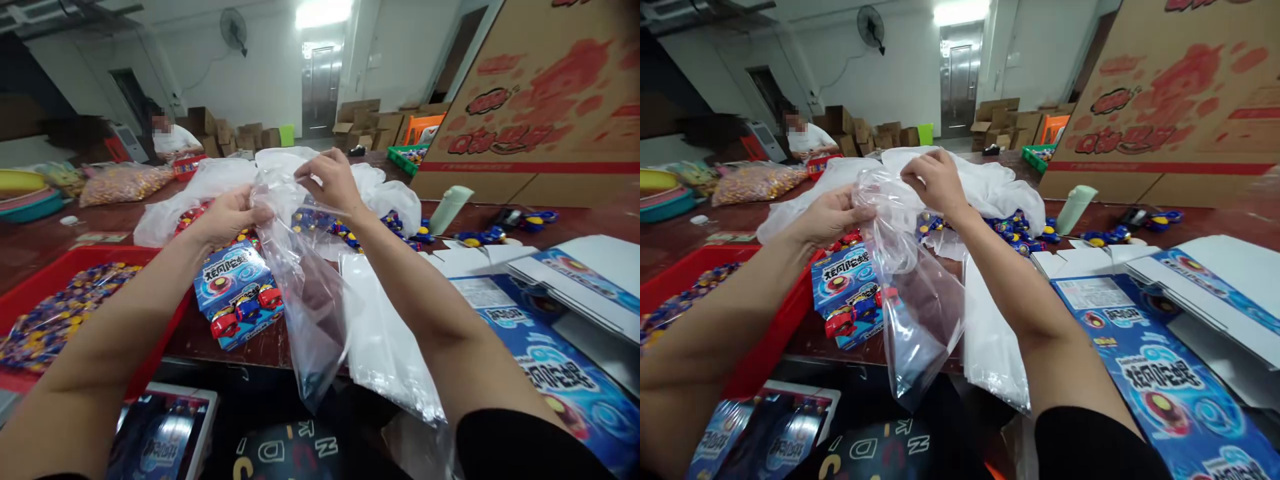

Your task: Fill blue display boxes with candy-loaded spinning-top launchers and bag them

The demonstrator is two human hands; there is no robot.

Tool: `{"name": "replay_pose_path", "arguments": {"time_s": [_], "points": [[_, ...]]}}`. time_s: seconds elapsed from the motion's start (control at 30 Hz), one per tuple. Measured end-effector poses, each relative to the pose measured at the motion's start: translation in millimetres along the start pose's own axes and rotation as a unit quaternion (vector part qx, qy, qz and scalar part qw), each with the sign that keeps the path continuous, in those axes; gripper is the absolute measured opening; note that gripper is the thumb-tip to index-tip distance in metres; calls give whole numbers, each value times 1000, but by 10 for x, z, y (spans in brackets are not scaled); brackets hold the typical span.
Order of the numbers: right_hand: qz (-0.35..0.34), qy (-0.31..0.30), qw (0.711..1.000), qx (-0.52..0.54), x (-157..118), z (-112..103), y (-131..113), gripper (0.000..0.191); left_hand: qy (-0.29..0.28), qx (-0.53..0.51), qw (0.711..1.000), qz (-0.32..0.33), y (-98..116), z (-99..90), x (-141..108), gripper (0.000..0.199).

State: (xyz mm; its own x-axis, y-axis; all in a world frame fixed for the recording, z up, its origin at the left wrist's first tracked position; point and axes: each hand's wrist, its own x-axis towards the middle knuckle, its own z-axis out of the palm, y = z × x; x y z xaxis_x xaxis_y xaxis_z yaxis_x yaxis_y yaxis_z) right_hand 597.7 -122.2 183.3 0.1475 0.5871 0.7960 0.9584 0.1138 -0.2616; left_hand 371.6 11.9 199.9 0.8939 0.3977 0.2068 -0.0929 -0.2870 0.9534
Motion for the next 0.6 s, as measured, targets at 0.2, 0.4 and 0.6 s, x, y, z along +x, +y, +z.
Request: {"name": "replay_pose_path", "arguments": {"time_s": [0.2,0.4,0.6], "points": [[-31,71,996,39,170,-238,-230,19,151,110,979,-83,108,-761,-462,65],[-66,-86,980,-164,539,-289,-1336,18,254,339,885,195,843,-222,-707,56],[-19,-77,973,-219,854,-542,-1818,34,160,426,888,64,286,77,-767,65]]}}
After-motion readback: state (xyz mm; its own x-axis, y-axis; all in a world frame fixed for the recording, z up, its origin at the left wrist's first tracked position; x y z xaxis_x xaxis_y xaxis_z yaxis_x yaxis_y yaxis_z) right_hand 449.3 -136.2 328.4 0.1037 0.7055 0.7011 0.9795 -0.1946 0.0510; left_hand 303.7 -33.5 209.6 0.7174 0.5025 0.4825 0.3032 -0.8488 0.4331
